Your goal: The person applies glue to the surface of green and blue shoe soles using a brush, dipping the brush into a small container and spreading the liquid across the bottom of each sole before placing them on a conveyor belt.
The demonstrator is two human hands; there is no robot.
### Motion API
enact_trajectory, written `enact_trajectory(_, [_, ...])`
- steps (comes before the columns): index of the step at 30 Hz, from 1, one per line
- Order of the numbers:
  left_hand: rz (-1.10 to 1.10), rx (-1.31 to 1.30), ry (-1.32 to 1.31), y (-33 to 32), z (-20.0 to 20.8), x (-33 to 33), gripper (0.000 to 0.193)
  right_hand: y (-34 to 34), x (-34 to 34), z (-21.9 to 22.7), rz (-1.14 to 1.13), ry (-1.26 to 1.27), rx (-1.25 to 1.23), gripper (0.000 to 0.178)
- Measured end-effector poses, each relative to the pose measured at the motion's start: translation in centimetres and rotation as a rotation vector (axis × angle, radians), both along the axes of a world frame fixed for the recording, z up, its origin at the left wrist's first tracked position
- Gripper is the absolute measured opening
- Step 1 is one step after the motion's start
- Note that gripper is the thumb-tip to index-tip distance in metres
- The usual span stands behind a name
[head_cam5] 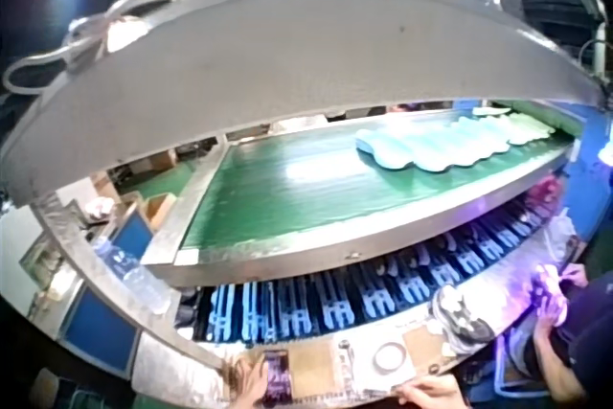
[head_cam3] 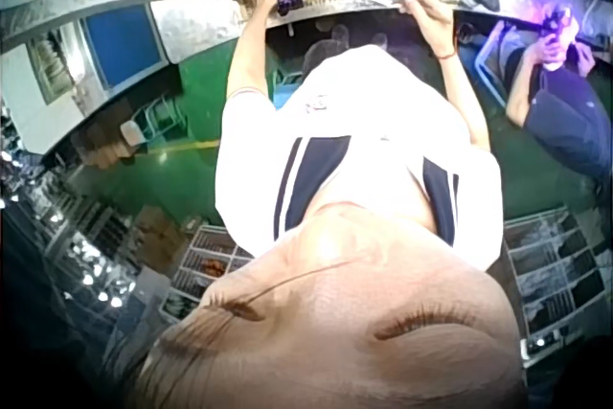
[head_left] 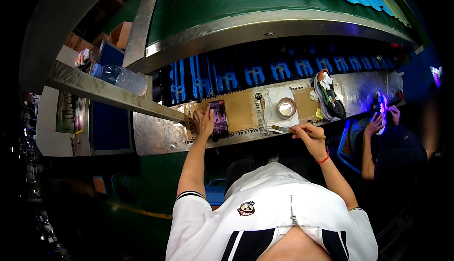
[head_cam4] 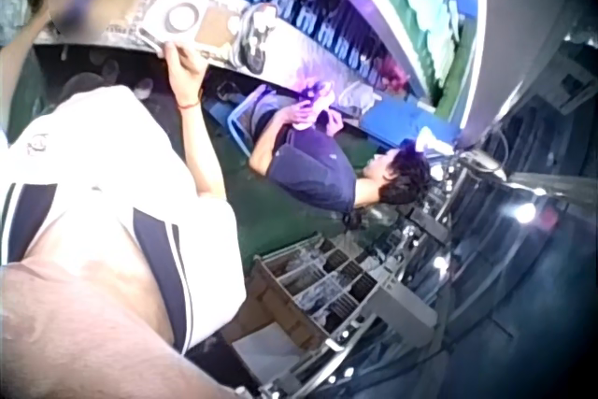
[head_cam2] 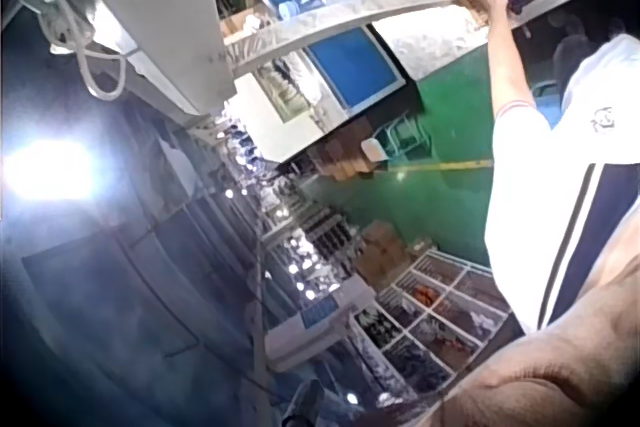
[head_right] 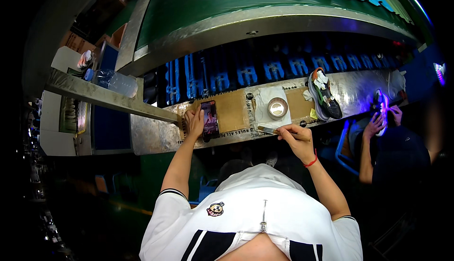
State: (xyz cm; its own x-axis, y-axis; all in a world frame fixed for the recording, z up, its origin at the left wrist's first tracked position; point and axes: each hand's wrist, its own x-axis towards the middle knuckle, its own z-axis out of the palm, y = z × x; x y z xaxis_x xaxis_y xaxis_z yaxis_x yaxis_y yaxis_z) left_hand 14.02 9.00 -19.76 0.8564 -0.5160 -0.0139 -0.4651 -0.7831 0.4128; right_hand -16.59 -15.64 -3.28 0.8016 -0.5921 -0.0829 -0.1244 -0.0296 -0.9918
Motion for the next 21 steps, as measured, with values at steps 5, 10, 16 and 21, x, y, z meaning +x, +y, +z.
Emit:
enact_trajectory(5, [-0.019,0.108,-0.018,-0.8,-1.0,0.9,0.048,0.0,-0.2,0.2,-0.021,0.020,0.006,0.013])
enact_trajectory(10, [-0.172,0.197,-0.225,-0.7,-0.3,0.9,0.046,-0.1,-0.4,0.0,-0.024,0.015,0.006,0.013])
enact_trajectory(16, [-0.306,0.062,-0.317,1.6,1.8,0.3,0.036,-0.6,-0.8,-0.4,0.006,0.068,-0.035,0.016])
enact_trajectory(21, [-0.109,-0.036,-0.336,3.6,0.4,-1.2,0.043,-0.3,-0.3,-0.3,0.016,0.050,-0.004,0.017])
